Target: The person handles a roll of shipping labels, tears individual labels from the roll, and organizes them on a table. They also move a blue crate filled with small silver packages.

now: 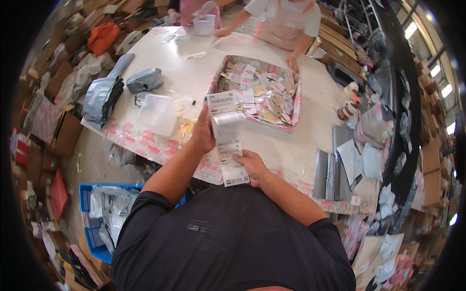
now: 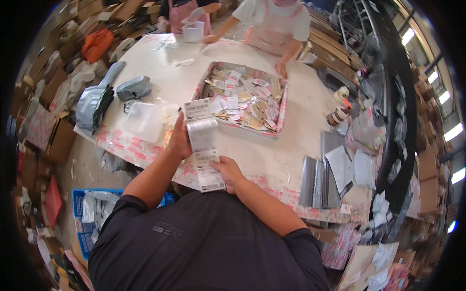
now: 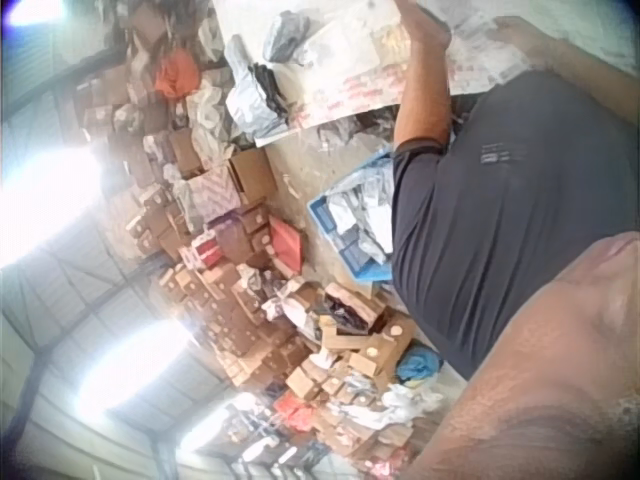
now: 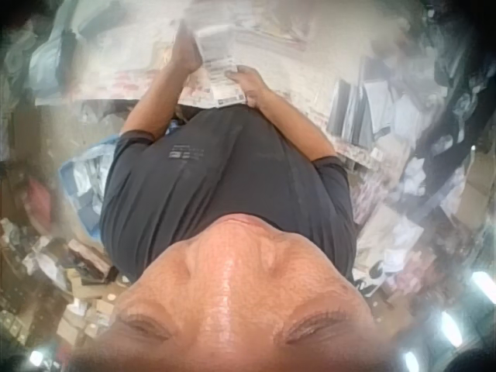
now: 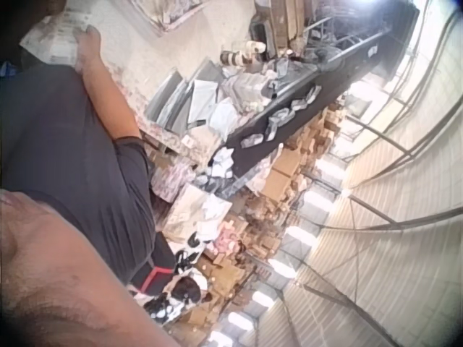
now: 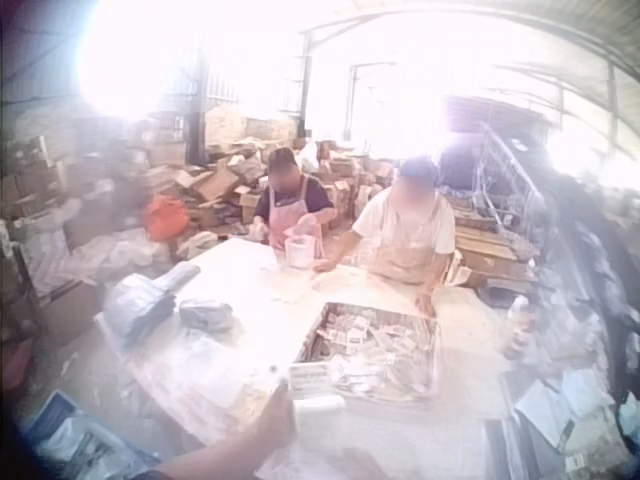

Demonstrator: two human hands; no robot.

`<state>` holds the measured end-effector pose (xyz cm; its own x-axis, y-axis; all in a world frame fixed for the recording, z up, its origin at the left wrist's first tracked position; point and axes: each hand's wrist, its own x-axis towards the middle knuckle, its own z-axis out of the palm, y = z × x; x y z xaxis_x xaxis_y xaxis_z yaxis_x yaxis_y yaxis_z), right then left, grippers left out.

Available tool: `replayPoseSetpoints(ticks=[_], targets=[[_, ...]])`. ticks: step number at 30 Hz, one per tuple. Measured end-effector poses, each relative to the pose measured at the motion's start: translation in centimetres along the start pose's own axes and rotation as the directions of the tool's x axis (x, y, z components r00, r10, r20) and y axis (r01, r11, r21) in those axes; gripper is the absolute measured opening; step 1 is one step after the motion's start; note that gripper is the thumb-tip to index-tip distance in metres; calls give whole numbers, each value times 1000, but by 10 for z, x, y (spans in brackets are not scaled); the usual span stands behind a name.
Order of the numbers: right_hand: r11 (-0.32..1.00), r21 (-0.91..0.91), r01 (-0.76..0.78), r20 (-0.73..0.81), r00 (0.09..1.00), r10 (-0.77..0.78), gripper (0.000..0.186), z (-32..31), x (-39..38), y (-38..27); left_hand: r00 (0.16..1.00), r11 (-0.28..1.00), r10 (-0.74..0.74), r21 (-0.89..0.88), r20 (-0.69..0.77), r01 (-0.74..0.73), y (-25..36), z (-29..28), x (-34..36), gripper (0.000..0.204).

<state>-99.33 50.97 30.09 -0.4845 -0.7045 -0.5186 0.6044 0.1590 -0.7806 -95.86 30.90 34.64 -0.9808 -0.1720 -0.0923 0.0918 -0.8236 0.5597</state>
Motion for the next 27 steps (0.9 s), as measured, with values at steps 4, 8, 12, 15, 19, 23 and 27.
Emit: replayPoseSetpoints(ticks=[4, 8, 12, 15, 19, 23, 27], targets=[[891, 438, -125, 153, 986, 63, 39, -7, -8, -8, 973, 899, 229, 384, -5, -209, -21, -54, 13, 68], [991, -71, 115, 67, 992, -110, 51, -14, -15, -3, 990, 998, 0, -55, -139, -7, -40, -38, 24, 69], [969, 244, -46, 145, 989, 10, 48, -11, -9, 1, 992, 995, 95, -29, -85, -98, -22, -36, 1, 70], [955, 260, -140, 215, 973, 83, 43, 23, -19, -28, 983, 991, 134, -1, -124, -135, -12, -40, -15, 70], [988, -131, -76, 201, 974, 102, 42, 7, 6, -9, 973, 976, 204, -53, -108, -211, -7, -45, -18, 70], [968, 156, -198, 220, 962, 161, 50, 31, -3, -20, 958, 973, 212, -51, -192, -226, -2, -50, -21, 67], [996, -35, -81, 275, 957, 88, 59, 39, 4, -21, 962, 961, 258, -81, -91, -266, 6, -60, -32, 65]])
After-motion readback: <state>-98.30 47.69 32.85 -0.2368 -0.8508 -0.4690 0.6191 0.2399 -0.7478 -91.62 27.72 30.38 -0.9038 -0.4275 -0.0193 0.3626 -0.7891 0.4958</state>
